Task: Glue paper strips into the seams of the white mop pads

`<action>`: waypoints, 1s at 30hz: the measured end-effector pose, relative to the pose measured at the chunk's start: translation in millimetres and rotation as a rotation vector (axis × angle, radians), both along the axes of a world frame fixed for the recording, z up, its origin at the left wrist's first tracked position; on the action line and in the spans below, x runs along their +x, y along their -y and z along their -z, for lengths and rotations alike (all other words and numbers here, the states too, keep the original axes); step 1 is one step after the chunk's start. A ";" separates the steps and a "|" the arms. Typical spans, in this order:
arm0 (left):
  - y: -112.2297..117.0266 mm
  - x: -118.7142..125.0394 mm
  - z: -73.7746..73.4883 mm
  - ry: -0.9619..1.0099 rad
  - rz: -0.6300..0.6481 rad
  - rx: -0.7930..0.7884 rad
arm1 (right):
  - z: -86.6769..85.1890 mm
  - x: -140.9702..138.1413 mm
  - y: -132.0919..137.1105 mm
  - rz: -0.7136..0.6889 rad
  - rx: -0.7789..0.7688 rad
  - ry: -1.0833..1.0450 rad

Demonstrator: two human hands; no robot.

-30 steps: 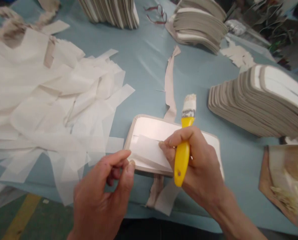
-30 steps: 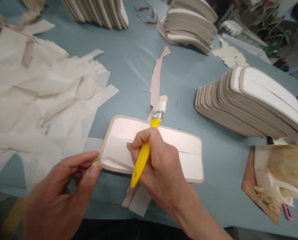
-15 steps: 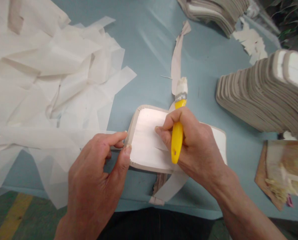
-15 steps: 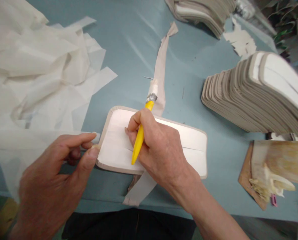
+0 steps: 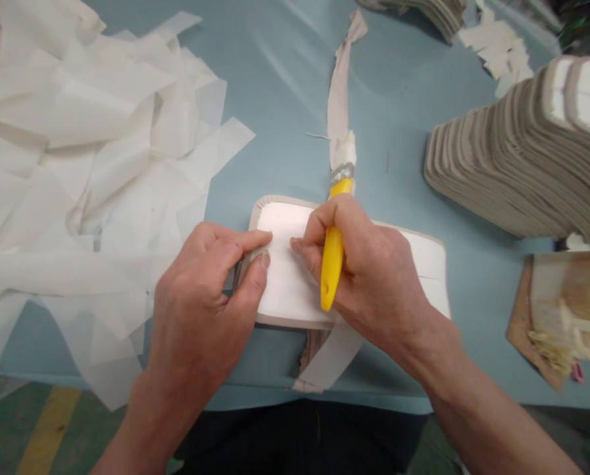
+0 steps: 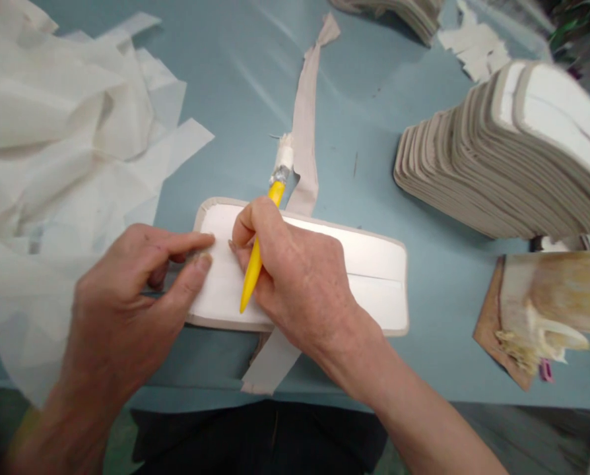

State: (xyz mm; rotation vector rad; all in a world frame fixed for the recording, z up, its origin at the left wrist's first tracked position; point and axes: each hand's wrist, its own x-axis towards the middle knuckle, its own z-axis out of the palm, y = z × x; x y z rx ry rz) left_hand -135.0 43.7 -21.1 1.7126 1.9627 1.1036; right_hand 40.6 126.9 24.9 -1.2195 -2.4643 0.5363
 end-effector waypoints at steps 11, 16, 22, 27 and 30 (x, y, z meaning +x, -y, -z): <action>5.8 1.3 -3.8 0.070 -0.063 -0.070 | -18.7 53.2 3.8 0.024 0.108 0.105; 8.6 1.0 -1.2 0.019 -0.082 -0.068 | -11.7 91.6 -3.1 0.090 0.088 0.104; 10.0 8.6 -9.1 -0.074 -0.145 -0.070 | 3.1 123.2 -5.3 0.179 0.187 0.103; 11.8 -0.3 -5.9 -0.138 -0.107 -0.109 | 15.4 129.5 -4.5 0.196 0.301 0.045; 12.5 -19.0 4.9 -0.203 -0.008 -0.036 | 18.9 131.0 -5.0 0.218 0.269 0.046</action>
